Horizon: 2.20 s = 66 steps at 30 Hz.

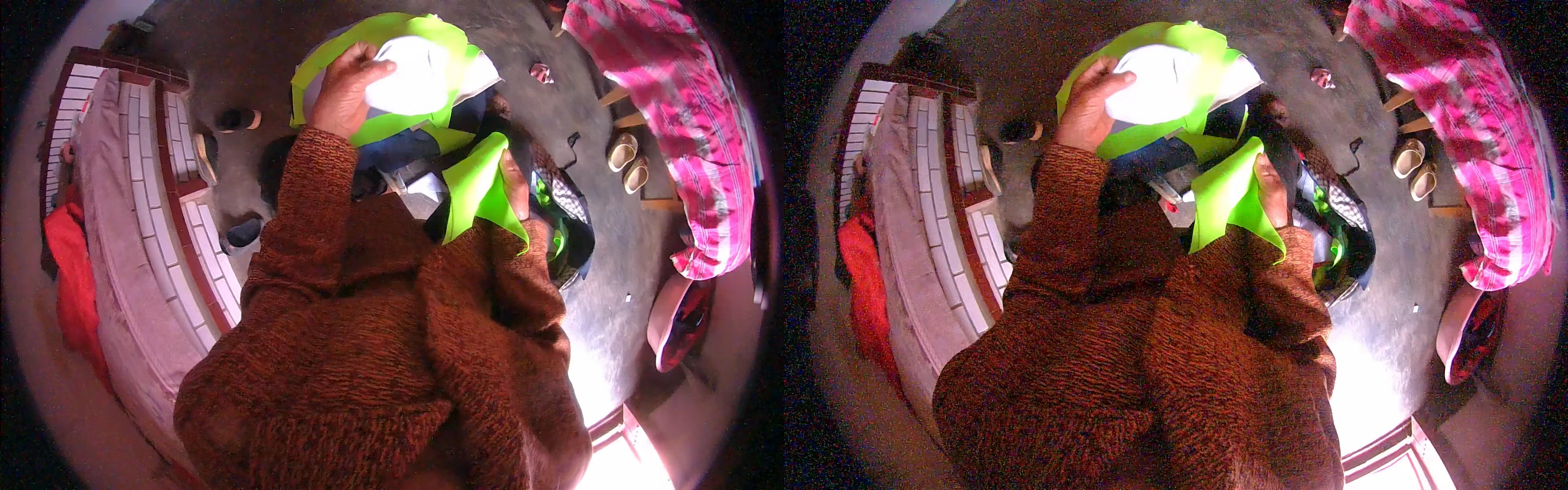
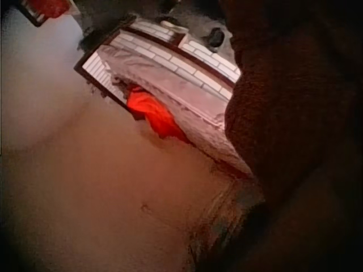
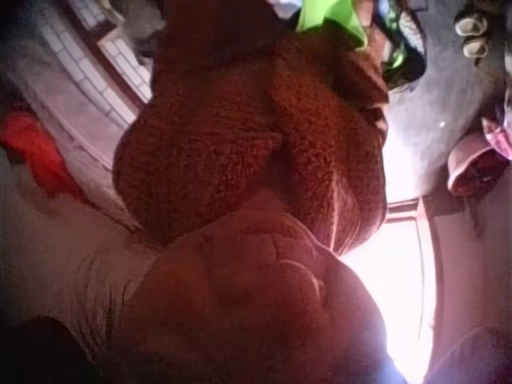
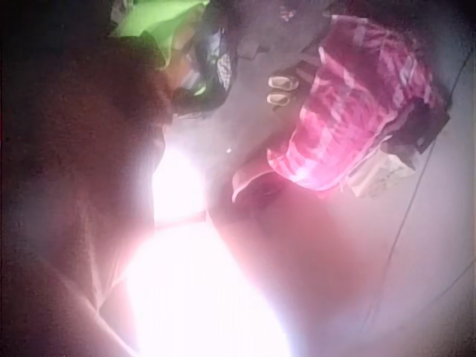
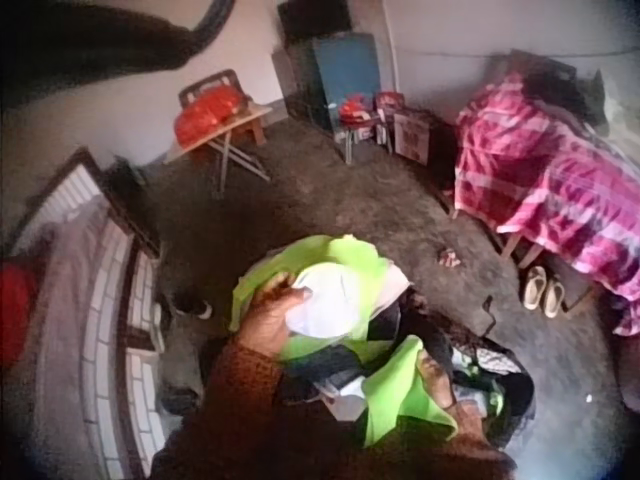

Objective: The person sits on the floor and folds various pieces of clothing, including a green shirt, a red garment, and a blue item. They handle each piece individually, smoothing and folding them into neat stacks on their lap.

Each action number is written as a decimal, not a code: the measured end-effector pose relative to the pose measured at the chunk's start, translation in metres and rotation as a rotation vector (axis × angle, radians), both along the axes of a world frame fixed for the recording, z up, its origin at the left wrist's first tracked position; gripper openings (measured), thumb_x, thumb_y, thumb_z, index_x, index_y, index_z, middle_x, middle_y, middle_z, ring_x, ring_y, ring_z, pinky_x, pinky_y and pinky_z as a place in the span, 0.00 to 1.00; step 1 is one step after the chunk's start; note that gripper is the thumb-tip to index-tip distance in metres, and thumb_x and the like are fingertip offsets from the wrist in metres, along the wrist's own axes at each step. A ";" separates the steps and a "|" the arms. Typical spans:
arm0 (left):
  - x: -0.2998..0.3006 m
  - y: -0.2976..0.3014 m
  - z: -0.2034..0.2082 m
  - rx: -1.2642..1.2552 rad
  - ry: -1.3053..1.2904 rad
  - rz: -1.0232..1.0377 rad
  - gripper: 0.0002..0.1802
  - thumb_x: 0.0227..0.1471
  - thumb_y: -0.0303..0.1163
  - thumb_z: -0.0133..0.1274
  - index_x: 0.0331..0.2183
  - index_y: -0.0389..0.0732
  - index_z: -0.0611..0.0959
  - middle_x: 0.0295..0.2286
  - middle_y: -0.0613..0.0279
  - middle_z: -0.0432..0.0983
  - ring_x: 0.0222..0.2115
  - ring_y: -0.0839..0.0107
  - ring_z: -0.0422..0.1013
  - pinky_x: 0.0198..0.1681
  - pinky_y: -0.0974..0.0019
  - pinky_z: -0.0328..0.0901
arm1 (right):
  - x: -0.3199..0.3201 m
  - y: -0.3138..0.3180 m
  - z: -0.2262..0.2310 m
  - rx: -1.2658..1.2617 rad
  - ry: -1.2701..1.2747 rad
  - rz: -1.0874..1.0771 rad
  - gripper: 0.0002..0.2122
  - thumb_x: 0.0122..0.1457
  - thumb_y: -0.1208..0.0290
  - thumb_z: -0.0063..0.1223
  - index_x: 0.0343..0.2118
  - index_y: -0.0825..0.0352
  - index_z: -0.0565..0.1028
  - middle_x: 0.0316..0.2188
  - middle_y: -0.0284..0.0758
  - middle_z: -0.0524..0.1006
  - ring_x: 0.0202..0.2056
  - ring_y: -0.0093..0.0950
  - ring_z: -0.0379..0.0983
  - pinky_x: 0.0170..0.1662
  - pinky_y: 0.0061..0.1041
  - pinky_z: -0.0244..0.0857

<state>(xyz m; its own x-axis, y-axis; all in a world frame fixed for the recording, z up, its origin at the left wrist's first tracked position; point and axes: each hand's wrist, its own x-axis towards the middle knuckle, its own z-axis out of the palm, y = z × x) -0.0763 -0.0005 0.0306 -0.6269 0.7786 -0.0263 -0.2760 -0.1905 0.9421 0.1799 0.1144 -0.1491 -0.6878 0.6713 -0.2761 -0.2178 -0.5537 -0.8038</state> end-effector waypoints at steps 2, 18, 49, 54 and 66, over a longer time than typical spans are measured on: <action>-0.027 -0.018 -0.044 -0.200 0.187 0.080 0.10 0.38 0.27 0.60 0.25 0.39 0.75 0.24 0.67 0.71 0.27 0.76 0.68 0.36 0.72 0.64 | -0.004 -0.011 0.032 -0.197 0.094 0.022 0.18 0.58 0.57 0.44 0.45 0.65 0.68 0.39 0.37 0.73 0.39 0.31 0.70 0.45 0.31 0.64; -0.030 -0.052 -0.076 -0.439 0.536 0.320 0.20 0.29 0.21 0.61 0.31 0.38 0.75 0.29 0.63 0.72 0.29 0.71 0.70 0.35 0.68 0.66 | -0.008 -0.029 0.081 -0.415 0.146 -0.033 0.18 0.57 0.58 0.47 0.44 0.66 0.69 0.38 0.37 0.73 0.38 0.31 0.70 0.45 0.30 0.64; -0.055 -0.102 -0.093 -0.663 0.936 0.503 0.19 0.37 0.29 0.59 0.36 0.37 0.73 0.25 0.57 0.75 0.27 0.64 0.72 0.33 0.63 0.67 | -0.005 -0.015 0.043 -0.112 0.121 0.018 0.14 0.60 0.63 0.43 0.45 0.67 0.69 0.37 0.28 0.72 0.36 0.18 0.66 0.41 0.18 0.60; -0.010 -0.069 -0.046 -0.438 1.236 0.584 0.16 0.40 0.32 0.59 0.34 0.38 0.75 0.26 0.57 0.75 0.28 0.64 0.72 0.34 0.63 0.66 | -0.006 -0.017 0.055 -0.284 0.178 0.100 0.17 0.59 0.61 0.43 0.48 0.65 0.66 0.39 0.31 0.72 0.39 0.22 0.68 0.44 0.22 0.61; 0.086 -0.031 -0.029 -0.338 -0.174 -0.589 0.21 0.56 0.44 0.43 0.41 0.36 0.76 0.37 0.64 0.74 0.37 0.74 0.68 0.45 0.68 0.60 | -0.009 -0.022 0.070 -0.155 0.207 0.067 0.23 0.55 0.57 0.49 0.50 0.64 0.64 0.44 0.36 0.70 0.45 0.29 0.67 0.49 0.29 0.61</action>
<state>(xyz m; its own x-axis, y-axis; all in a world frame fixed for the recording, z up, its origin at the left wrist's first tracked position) 0.0098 -0.0314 0.0015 -0.0678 0.9188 -0.3890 -0.3958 0.3331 0.8558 0.1713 0.0924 -0.0788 -0.7819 0.5830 -0.2208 -0.3274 -0.6854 -0.6504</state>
